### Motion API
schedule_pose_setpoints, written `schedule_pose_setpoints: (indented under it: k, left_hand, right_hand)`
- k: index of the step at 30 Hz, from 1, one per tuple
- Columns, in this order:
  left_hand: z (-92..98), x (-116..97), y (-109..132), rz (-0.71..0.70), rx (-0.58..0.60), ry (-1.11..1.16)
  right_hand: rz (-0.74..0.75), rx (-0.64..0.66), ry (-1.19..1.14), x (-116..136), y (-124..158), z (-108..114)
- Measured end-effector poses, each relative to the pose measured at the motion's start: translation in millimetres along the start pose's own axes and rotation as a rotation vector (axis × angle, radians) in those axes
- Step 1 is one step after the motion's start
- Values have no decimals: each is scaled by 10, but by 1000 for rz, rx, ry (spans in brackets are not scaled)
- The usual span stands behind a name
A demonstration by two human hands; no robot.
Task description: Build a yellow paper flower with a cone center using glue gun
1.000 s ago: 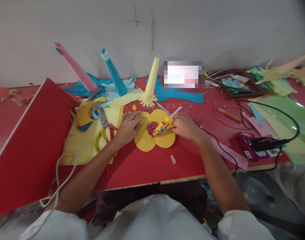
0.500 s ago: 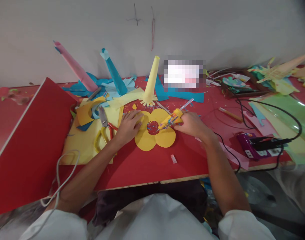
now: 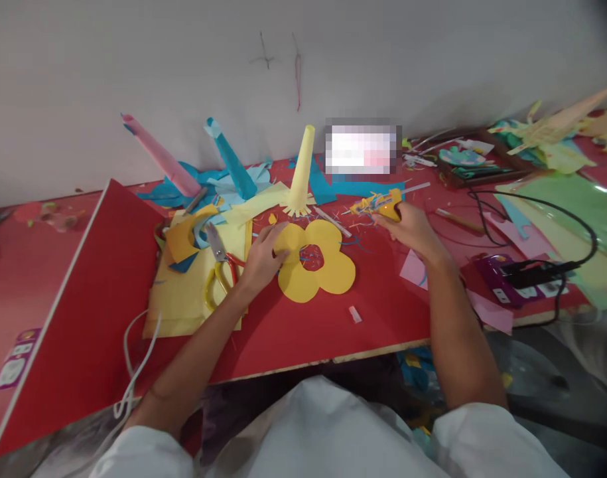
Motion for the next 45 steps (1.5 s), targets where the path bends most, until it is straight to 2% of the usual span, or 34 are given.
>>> schedule_pose_setpoints:
  k: [3, 6, 9, 12, 14, 16, 18, 20, 21, 23, 25, 29, 33, 35, 38, 42, 45]
  left_hand:
    - [54, 44, 19, 58, -44, 82]
    - [66, 69, 35, 91, -64, 130]
    - [108, 6, 33, 25, -103, 114]
    - [181, -69, 33, -36, -159, 107]
    - [229, -118, 38, -65, -193, 117]
    - [262, -153, 42, -80, -215, 133]
    - [294, -168, 46, -85, -239, 156]
    - [326, -160, 48, -82, -269, 179]
    - [338, -150, 48, -76, -281, 186]
    - [345, -125, 45, -60, -288, 195]
    - [347, -107, 47, -45, -286, 201]
    - [387, -103, 63, -43, -303, 286]
    - [493, -93, -2, -41, -395, 351]
    - [521, -123, -136, -63, -426, 320]
    - [454, -165, -528, -102, -393, 306]
    - [269, -152, -1198, -105, -342, 261]
    - [117, -173, -1553, -119, -306, 200]
  right_hand:
    - [-59, -35, 150, -57, -22, -17]
    - [-65, -52, 330, 8, 16, -33]
    - [-85, -57, 492, 53, 94, -19]
    - [-91, -120, 523, 86, 141, 68]
    - [-30, -219, 442, 182, 153, 150]
    - [109, -272, 238, 352, 167, 149]
    - [271, -189, -80, 556, 193, 2]
    - [356, 7, -339, 739, 236, -275]
    - [375, 74, -385, 813, 267, -399]
    - [391, 96, -393, 904, 308, -537]
    - [413, 78, -391, 953, 324, -582]
    - [440, -5, -386, 912, 279, -439]
    - [417, 27, -434, 776, 202, -284]
    - [375, 22, -467, 672, 161, -199]
    - [261, -39, -589, 452, 88, -66]
    - [121, -149, -852, 183, 2, 41]
    - [91, -270, -919, 63, -47, 115]
Point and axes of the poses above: each hand's wrist, its own y-axis away from the middle knuckle, its own z-axis out of the back of the hand, x = y × z, the point moved 10 cm from there along -y, towards the middle knuckle, and after that the axes turned 5 degrees about y, right-handed, at the moved point
